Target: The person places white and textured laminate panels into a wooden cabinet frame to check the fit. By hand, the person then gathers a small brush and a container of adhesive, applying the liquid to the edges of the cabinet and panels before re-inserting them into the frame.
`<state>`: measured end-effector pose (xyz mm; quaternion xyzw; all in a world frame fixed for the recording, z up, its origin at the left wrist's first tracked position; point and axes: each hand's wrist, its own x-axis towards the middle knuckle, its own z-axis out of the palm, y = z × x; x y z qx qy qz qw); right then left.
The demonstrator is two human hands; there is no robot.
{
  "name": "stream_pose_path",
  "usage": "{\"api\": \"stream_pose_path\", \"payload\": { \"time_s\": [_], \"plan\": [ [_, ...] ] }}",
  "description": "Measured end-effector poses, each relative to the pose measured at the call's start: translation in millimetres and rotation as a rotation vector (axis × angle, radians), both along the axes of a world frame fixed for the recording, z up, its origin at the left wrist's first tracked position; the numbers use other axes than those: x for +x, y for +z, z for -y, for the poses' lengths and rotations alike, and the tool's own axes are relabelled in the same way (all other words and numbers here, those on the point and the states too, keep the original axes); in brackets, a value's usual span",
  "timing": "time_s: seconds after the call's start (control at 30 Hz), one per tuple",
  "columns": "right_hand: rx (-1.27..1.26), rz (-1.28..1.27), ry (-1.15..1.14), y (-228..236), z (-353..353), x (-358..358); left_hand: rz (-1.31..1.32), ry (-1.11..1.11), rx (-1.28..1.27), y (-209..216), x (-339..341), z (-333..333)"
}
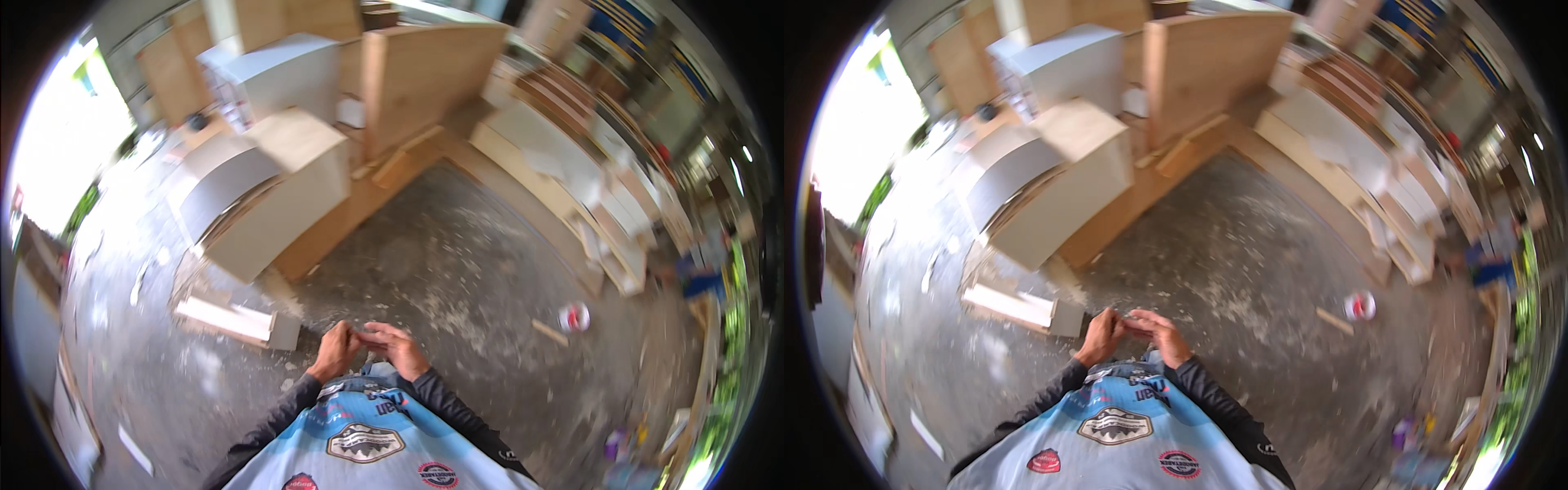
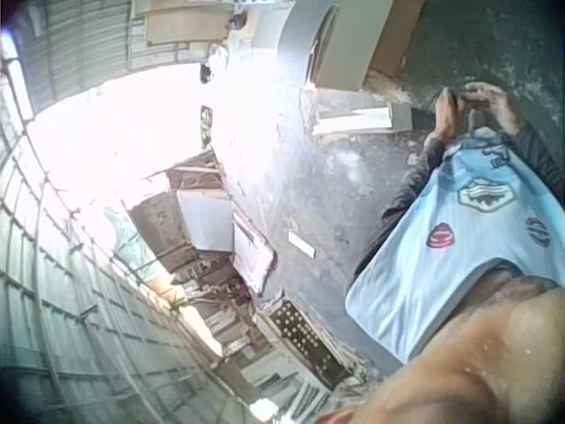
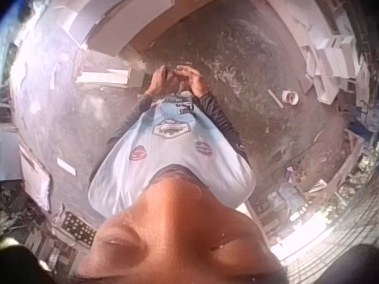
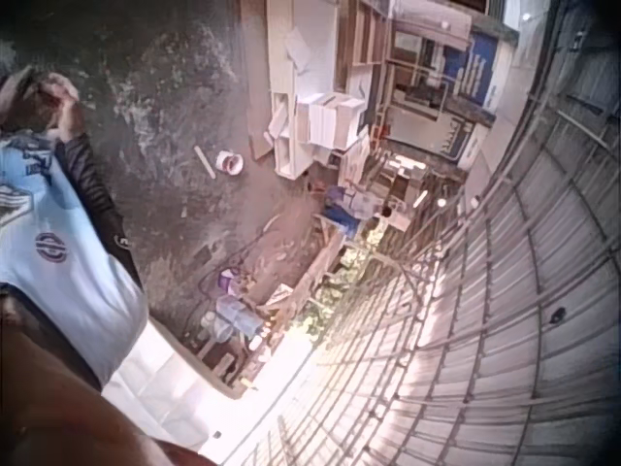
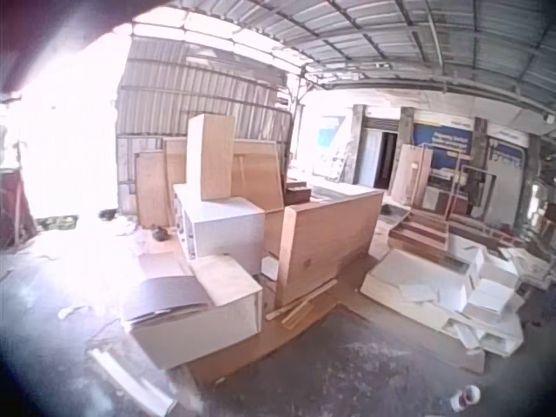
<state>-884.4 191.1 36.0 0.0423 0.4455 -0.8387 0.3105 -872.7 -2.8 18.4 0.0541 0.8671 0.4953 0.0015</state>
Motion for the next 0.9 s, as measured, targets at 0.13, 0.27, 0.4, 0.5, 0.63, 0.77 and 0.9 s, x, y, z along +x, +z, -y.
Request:
{"api": "stream_pose_path", "payload": {
  "time_s": [0.13, 0.27, 0.4, 0.5, 0.63, 0.77, 0.9],
  "plan": [
    [0.029, -0.033, 0.075, 5.7, -5.7, -65.9, 0.008, 0.124, 0.088, -1.4, -40.9, 5.7],
    [-0.031, 0.033, 0.038, -10.3, -5.7, -106.2, 0.263, 0.369, 0.495, -30.4, -64.9, 31.9],
    [-0.103, 0.216, -0.040, -49.8, -3.9, -126.6, 0.369, 0.636, 0.892, -69.2, -97.8, 100.0],
    [-0.075, 0.305, -0.049, -65.7, -1.9, -140.0, 0.431, 0.900, 1.089, -91.4, -127.7, 162.0],
    [0.031, 0.352, -0.011, -87.5, 25.0, -166.5, 0.363, 1.154, 1.376, -136.2, -172.4, 268.8],
    [0.082, 0.354, -0.061, -101.1, 65.1, -214.1, 0.280, 1.315, 1.540, -149.8, -249.3, 353.1],
    [0.168, 0.340, -0.137, -85.6, 129.0, -270.5, 0.233, 1.361, 1.653, -171.7, -320.2, 413.2]
  ]
}}
